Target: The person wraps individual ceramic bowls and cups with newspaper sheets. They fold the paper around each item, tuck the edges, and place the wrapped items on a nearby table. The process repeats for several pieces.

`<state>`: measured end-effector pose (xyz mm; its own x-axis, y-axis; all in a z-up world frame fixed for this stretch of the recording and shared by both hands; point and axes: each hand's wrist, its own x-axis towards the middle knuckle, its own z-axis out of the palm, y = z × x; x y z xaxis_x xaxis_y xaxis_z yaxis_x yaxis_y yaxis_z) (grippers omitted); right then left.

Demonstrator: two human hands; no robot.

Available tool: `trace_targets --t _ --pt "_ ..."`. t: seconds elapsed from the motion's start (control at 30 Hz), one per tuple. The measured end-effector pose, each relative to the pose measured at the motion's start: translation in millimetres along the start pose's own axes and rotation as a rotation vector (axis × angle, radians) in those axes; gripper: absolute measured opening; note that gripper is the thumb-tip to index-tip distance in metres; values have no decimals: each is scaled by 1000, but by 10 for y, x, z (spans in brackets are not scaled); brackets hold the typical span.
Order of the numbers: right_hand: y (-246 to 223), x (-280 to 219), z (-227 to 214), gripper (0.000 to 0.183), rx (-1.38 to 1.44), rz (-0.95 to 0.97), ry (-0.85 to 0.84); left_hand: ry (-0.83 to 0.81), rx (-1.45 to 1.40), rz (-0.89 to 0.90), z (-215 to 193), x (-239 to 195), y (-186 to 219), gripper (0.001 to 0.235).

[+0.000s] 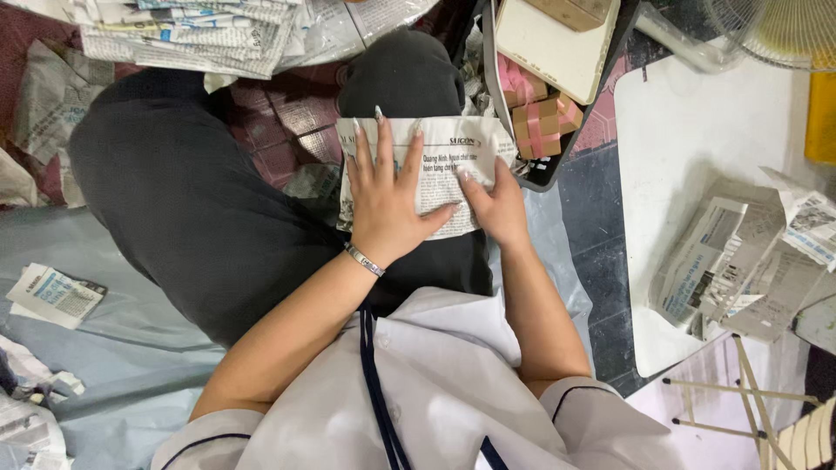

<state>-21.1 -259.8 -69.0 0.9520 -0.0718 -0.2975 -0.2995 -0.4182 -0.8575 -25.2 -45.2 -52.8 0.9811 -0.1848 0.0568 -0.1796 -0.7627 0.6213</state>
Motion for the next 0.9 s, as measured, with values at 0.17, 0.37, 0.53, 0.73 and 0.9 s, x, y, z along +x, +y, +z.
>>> trace_targets --t 0.17,0.37,0.53,0.73,0.9 --pt "214 -182 -364 32 90 244 -345 -133 24 100 -144 117 -83 118" --pt "261 -719 -367 39 63 594 -598 -274 231 327 -479 273 -122 125" --pt "-41 -1174 -91 31 -129 349 -569 -103 251 413 -418 -23 35 97" --pt "-352 -930 -293 33 -465 -230 -845 -232 151 493 -444 88 -69 82" --pt "-408 -710 -734 33 -686 -416 -197 -310 34 493 -534 141 -37 86"
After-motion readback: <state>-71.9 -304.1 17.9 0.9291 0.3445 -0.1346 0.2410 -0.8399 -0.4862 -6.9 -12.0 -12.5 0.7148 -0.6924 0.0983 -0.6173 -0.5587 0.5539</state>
